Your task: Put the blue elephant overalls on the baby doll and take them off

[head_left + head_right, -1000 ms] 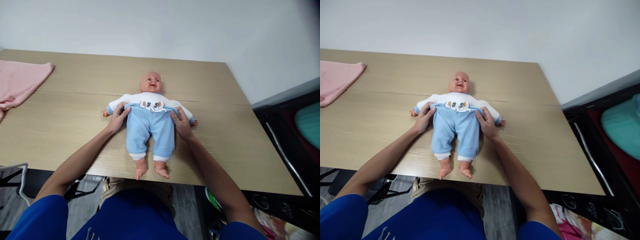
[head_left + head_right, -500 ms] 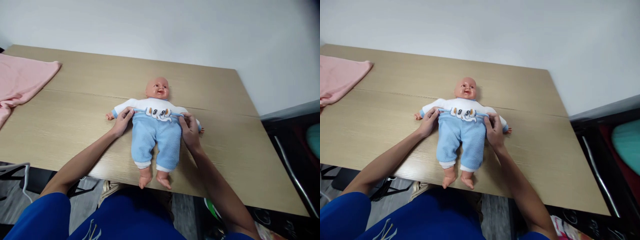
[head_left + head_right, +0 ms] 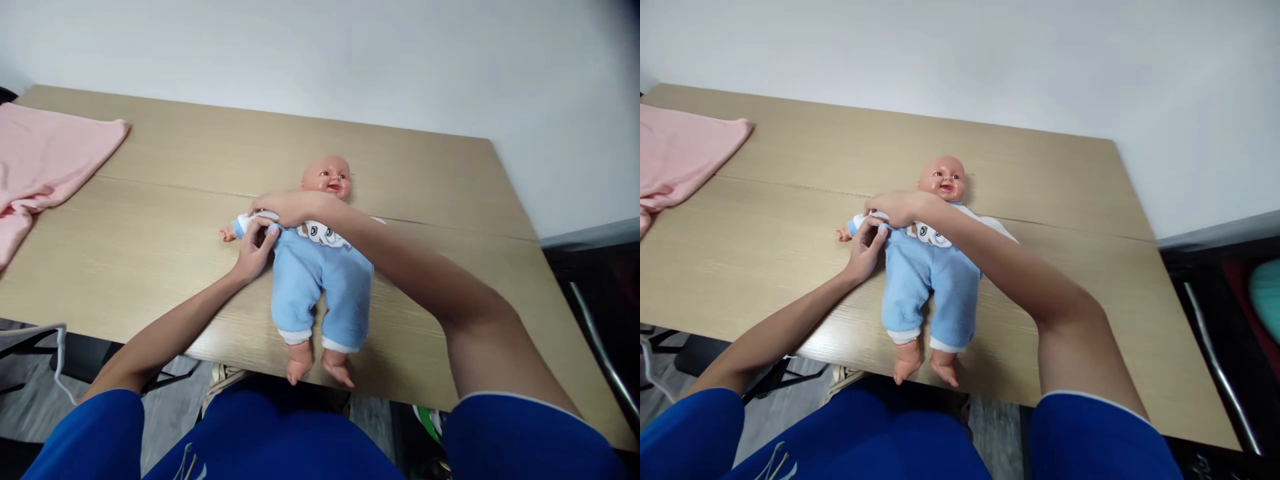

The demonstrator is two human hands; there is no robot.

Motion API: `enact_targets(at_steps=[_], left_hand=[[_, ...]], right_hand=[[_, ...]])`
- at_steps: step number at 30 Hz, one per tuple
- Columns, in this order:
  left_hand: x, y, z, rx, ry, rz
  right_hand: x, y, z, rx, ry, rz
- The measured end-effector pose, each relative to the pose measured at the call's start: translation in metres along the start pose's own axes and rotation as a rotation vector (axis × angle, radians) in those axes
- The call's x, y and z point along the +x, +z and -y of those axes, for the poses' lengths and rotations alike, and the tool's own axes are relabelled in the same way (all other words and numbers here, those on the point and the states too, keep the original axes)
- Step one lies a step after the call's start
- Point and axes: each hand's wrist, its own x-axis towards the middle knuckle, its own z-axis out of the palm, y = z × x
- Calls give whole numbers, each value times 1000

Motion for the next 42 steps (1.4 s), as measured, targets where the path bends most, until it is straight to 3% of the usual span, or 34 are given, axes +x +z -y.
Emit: enact_targets(at_steps=[2, 5, 9, 14, 17, 21, 24, 29, 32, 36, 39, 42], left_hand=[[-2, 1, 2, -4, -2, -29], [-4, 2, 3, -13, 25, -50], [-6, 1, 4, 42, 227, -49], [-12, -7, 8, 217, 514, 38], [-16, -13, 14, 337, 656, -48], [-18, -16, 18, 380, 838, -167], [-16, -9, 13, 227, 736, -113], [-8, 4, 0, -70, 366, -202], [2, 3, 1, -149, 181, -161], [14, -5, 7, -152, 80, -127], [20, -11, 11, -178, -4, -38], [30, -14, 17, -194, -87, -1]], right_hand=[[17, 1, -9, -31, -16, 65], [20, 2, -11, -40, -26, 36], [-5, 1, -2, -24, -7, -107], [-50, -4, 13, 194, -54, -430], [-70, -3, 14, 264, -57, -532], [-77, 5, 12, 154, -101, -567], [-77, 10, 12, 113, -136, -535], [-89, 11, 16, 213, -100, -534], [-95, 13, 25, 251, -52, -529], [-101, 22, 47, 300, 66, -596], [-110, 31, 65, 222, 201, -656], [-115, 38, 72, 141, 319, -629]])
